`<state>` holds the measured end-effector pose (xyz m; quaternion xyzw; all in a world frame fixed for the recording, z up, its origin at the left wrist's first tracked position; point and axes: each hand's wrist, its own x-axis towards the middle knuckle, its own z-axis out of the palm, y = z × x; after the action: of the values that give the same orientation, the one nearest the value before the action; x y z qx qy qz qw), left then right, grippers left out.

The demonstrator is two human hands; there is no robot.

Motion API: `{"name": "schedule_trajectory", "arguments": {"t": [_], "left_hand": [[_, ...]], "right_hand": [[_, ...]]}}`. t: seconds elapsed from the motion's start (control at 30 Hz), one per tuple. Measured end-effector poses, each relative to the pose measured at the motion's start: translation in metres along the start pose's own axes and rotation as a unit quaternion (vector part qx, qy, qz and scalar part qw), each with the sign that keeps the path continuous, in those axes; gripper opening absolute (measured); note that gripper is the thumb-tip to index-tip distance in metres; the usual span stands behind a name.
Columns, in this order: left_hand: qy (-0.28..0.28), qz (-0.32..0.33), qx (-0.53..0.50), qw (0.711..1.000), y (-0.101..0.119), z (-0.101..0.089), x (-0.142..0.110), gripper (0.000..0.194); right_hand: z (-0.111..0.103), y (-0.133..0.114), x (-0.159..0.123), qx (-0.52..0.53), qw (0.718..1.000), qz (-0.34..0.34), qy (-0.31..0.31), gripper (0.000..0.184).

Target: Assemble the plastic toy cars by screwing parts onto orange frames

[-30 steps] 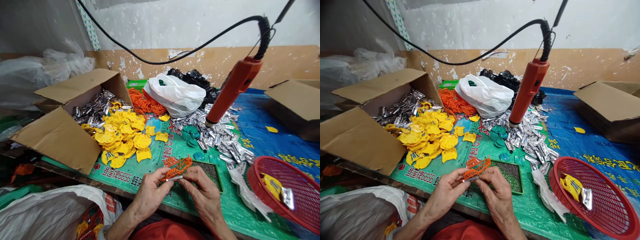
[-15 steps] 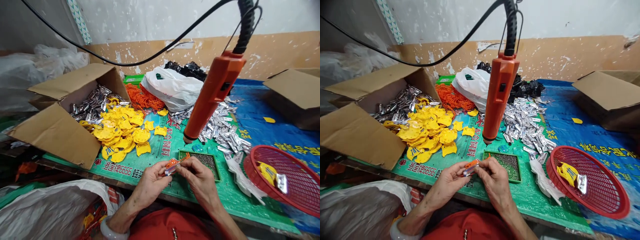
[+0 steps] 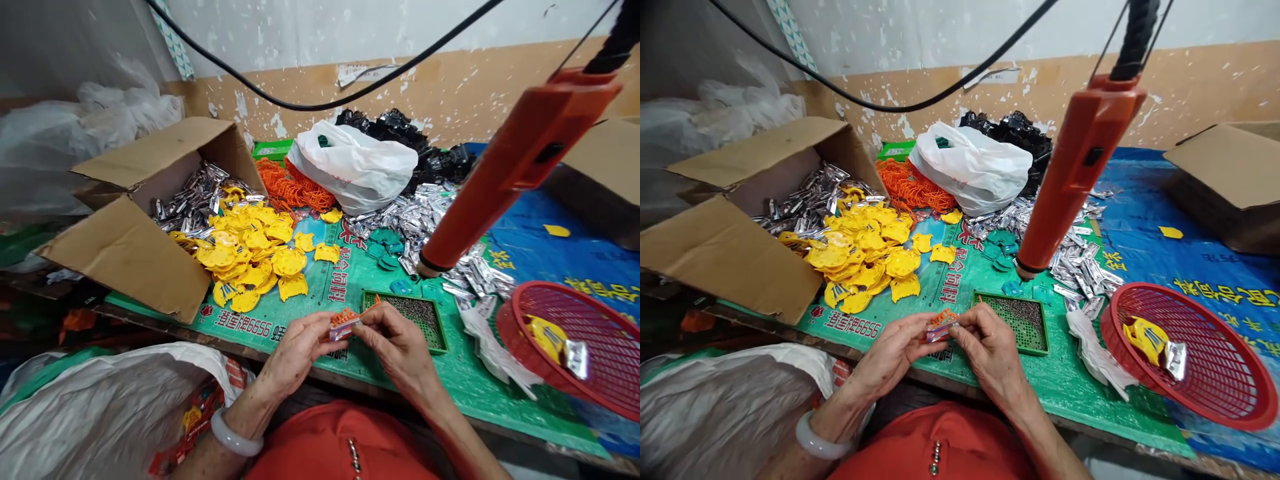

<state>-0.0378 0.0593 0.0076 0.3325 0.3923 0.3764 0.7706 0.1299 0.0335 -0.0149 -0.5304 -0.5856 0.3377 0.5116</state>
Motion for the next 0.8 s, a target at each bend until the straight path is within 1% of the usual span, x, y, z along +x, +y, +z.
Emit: {"name": "schedule_trajectory", "arguments": {"t": [0.07, 0.2, 0.37, 0.43, 0.47, 0.57, 0.63, 0.8], "left_hand": [[0.004, 0.004, -0.018, 1.000, -0.001, 0.001, 0.001, 0.018], [-0.015, 0.005, -0.023, 1.000, -0.004, 0.000, 0.002, 0.019], [-0.007, 0.001, -0.017, 1.000, -0.004, -0.002, 0.002, 0.022], [0.003, 0.005, -0.017, 1.000, -0.003, -0.002, 0.003, 0.023], [0.009, 0.008, -0.018, 1.000, -0.003, -0.002, 0.003, 0.024], [0.032, 0.024, -0.034, 0.999, -0.002, -0.002, 0.004, 0.025], [0.053, 0.036, -0.056, 0.996, -0.001, -0.003, 0.004, 0.023], [0.123, 0.043, -0.109, 0.985, 0.003, -0.004, 0.004, 0.019]], "right_hand": [[0.001, -0.001, -0.002, -0.018, 1.000, -0.024, -0.003, 0.014], [0.005, -0.003, -0.005, -0.048, 0.997, -0.063, 0.007, 0.014], [0.010, -0.002, -0.006, -0.048, 0.997, -0.058, 0.001, 0.013], [0.011, -0.002, -0.007, -0.038, 0.998, -0.041, 0.005, 0.013], [0.012, -0.002, -0.007, -0.019, 1.000, -0.022, 0.005, 0.014], [0.014, -0.003, -0.006, 0.072, 0.996, 0.059, 0.001, 0.018], [0.015, -0.003, -0.002, 0.111, 0.989, 0.099, 0.001, 0.024], [0.013, -0.004, 0.013, 0.137, 0.980, 0.147, 0.017, 0.035]]}}
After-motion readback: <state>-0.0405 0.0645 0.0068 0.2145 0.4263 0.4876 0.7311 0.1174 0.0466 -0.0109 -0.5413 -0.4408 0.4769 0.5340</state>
